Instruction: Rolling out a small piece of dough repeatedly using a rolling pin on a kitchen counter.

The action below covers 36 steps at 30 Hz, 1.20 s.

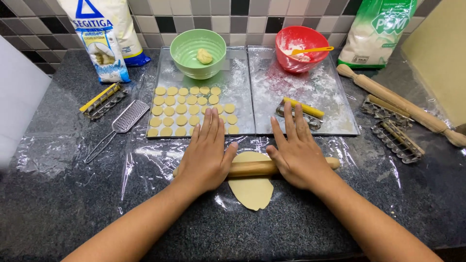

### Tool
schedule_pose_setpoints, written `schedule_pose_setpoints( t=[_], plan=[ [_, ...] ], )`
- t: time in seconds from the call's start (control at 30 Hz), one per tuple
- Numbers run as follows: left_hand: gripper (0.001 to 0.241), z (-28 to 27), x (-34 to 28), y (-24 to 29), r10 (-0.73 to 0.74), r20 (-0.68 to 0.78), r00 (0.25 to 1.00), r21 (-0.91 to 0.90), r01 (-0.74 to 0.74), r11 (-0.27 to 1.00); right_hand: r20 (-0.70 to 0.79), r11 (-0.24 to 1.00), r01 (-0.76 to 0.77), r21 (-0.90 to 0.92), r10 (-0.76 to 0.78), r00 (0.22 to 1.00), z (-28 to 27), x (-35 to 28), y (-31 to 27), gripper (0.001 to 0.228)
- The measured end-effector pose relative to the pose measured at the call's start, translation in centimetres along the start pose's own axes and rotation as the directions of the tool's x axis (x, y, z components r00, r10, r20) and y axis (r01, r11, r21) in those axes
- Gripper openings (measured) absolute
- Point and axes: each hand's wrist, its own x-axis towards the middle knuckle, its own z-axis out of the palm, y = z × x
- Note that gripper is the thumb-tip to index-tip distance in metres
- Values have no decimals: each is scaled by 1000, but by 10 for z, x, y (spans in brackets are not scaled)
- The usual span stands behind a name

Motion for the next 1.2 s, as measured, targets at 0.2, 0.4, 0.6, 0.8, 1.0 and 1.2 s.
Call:
schedule_pose_setpoints(
  t=[0.2, 0.4, 0.6, 0.8, 1.0, 1.2],
  plan=[
    [74, 4, -11, 2, 24, -17, 1000, 17, -24, 1000, -47, 999, 42, -34, -43, 998, 11, -5, 7, 77],
    [69, 4, -56, 22, 70, -44, 997, -23, -71, 997, -168, 986, 91, -142, -114, 979, 19, -46, 0, 80],
    [72, 3, -38, 17, 10, -70, 998, -43, -13, 999, -148, 994, 61, -90, -73, 986, 18, -33, 3, 87],
    [77, 5, 6, -4, -98, -133, 986, -46, 93, 995, -40, 996, -70, 55, 72, 997, 18, 21, 15, 87],
    [74, 10, 41, -25, -135, -275, 952, -39, 129, 991, -79, 990, -139, 37, 141, 987, 9, 56, 15, 83],
    [73, 15, 61, -35, -157, -361, 919, -25, 158, 987, -223, 988, -148, 41, 154, 962, 7, 74, 20, 81]
  ],
)
